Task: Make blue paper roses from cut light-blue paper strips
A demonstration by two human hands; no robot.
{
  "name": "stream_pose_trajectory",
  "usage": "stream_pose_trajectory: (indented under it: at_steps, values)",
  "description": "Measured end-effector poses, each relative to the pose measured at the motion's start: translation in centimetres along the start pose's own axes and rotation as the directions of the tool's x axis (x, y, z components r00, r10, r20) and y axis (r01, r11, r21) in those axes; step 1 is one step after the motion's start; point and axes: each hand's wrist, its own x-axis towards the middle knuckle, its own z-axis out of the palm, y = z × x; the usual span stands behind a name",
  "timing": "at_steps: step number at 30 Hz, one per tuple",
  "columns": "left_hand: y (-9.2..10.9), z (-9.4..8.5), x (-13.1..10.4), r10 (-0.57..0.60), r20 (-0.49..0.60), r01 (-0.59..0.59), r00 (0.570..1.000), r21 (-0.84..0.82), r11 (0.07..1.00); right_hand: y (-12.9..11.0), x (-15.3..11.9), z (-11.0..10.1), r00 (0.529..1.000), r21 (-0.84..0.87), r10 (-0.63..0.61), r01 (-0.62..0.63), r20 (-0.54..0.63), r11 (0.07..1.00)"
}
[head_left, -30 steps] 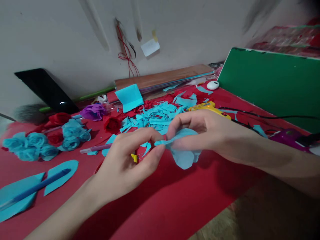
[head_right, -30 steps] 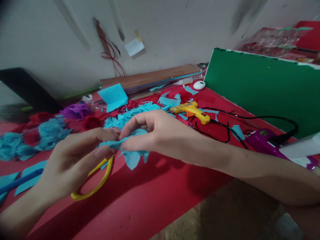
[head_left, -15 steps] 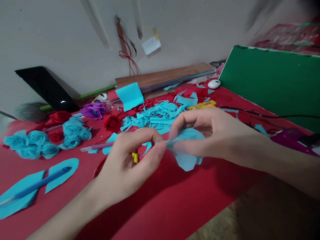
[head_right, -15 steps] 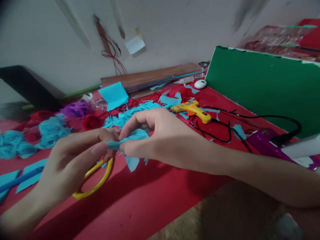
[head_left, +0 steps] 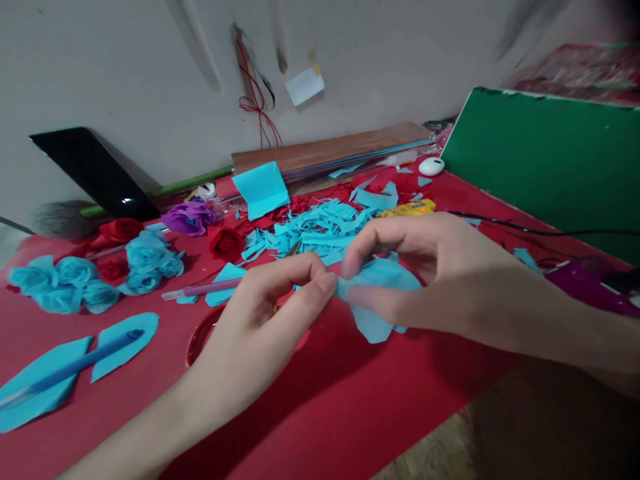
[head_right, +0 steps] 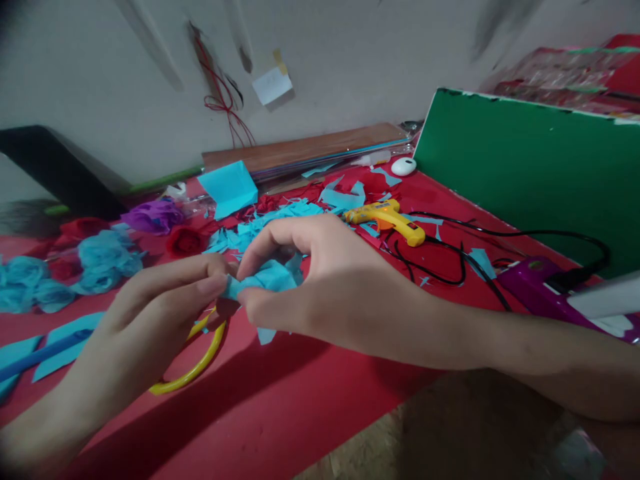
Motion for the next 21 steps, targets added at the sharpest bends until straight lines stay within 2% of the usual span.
stream_pose_trajectory:
  at_steps: [4, 10, 15, 21]
  values:
    - [-0.12, 0.41, 0.08, -0.072, 0.002, 0.071, 0.997, -0.170, 0.983, 0.02, -0.22, 0.31, 0.999, -0.047, -0.041, 0.039, -0.030, 0.998]
    - [-0.28, 0.48, 0.20, -0.163, 0.052, 0.171, 0.985, -0.244, 0.954, 0.20, -0.49, 0.76, 0.974, -0.246, -0.194, 0.159, -0.122, 0.956]
    - [-0.15, 0.14, 0.16, -0.164, 0.072, 0.178, 0.984, -0.275, 0.945, 0.24, -0.67, 0.74, 0.968, -0.300, -0.230, 0.191, -0.103, 0.935]
    - [0.01, 0.07, 0.25, -0.103, 0.068, 0.114, 0.992, -0.198, 0.974, 0.14, -0.77, 0.60, 0.972, -0.270, -0.217, 0.186, -0.089, 0.945]
